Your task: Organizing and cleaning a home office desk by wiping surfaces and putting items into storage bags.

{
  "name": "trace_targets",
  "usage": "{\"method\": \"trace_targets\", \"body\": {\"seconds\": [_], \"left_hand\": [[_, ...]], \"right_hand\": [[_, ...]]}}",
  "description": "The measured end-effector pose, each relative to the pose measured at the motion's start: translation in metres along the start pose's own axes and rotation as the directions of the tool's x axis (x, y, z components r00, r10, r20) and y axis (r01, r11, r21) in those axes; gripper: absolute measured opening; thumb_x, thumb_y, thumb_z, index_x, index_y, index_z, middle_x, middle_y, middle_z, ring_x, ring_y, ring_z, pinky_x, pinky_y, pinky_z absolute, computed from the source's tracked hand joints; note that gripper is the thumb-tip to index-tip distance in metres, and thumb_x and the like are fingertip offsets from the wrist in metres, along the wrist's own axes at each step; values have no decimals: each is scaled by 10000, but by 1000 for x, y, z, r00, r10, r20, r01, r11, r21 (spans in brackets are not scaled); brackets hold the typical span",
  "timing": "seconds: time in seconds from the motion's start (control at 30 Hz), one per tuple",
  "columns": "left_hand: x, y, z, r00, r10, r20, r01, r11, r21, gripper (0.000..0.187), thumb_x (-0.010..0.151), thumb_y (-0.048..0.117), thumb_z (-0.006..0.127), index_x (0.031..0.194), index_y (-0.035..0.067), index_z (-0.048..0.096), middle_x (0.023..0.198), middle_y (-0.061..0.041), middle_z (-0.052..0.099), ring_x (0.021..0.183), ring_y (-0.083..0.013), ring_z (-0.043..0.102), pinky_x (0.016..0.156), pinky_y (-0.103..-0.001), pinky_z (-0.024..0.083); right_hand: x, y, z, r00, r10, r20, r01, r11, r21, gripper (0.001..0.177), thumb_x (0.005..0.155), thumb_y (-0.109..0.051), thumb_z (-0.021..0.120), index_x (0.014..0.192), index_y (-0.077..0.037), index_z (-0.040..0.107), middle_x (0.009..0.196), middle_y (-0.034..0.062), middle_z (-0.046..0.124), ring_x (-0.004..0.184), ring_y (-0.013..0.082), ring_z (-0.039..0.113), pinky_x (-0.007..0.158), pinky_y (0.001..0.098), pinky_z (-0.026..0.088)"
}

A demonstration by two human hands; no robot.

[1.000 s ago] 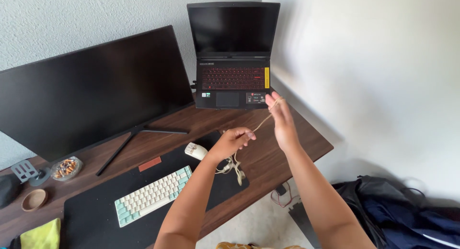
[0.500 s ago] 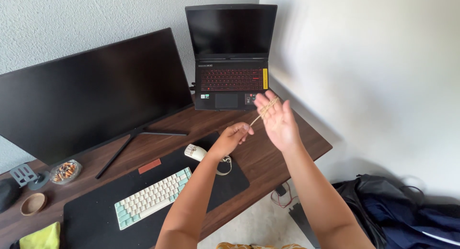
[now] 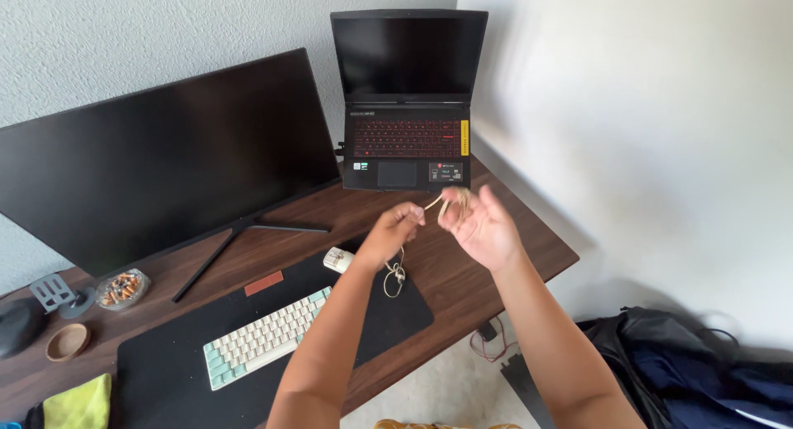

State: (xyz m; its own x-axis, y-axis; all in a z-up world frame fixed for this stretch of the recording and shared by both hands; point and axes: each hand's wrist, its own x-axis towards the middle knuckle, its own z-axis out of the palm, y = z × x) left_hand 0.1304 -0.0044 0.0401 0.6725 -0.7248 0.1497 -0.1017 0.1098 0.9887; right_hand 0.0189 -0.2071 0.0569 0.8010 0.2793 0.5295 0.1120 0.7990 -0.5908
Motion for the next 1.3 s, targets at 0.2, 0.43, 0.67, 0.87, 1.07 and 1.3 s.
{"method": "trace_targets", "body": {"seconds": [0.2,0.43,0.67,0.87,1.07,1.3], "left_hand": [[-12,2,16,989,44,144,-45,999,5,255,1088,256,499,1039,70,667,728,49,479,680,-56,461,625,-222,435],[-8,22,-2,966,214,146,-235,961,145,228,1061,226,582,987,41,692,866,48,640,779,-41,538,715,-216,481],[-7,12,12,991,126,54,-129,989,66,271,1078,283,558,976,59,670,774,49,532,724,-52,461,663,-238,429],[-13,23,25,986,149,74,-158,979,129,235,1063,271,527,1026,76,654,777,45,524,713,-76,483,654,-258,449],[-10,35,9,944,326,55,-323,872,367,251,1032,275,608,954,39,641,796,10,602,758,-104,574,695,-294,493],[1,-9,13,995,85,53,-86,996,21,401,1114,383,448,858,92,551,713,34,424,666,-86,415,618,-250,385]], "right_hand": [[34,-8,49,809,-265,-524,144,955,-261,731,1044,-523,314,1571,-15,326,1587,145,475,1525,254,377,1277,378,229],[25,-5,68,790,-85,-607,-601,85,-794,654,1055,-521,312,1358,38,462,1241,234,507,1198,341,483,1053,448,400],[15,-4,32,995,68,-68,-73,995,-69,658,1191,-424,287,1240,134,634,965,100,687,1048,280,637,1060,441,451],[42,-10,76,852,-388,-351,-58,597,-800,650,1073,-463,336,1456,57,408,1410,175,608,1360,292,543,1169,418,352],[23,-1,45,868,-197,-456,-472,-40,-881,611,1055,-484,350,1133,55,626,1138,149,704,1131,283,654,998,411,475],[16,-7,14,998,68,17,-67,996,-65,781,1294,-521,210,1271,157,597,1010,154,726,1082,301,641,1093,408,447]]}}
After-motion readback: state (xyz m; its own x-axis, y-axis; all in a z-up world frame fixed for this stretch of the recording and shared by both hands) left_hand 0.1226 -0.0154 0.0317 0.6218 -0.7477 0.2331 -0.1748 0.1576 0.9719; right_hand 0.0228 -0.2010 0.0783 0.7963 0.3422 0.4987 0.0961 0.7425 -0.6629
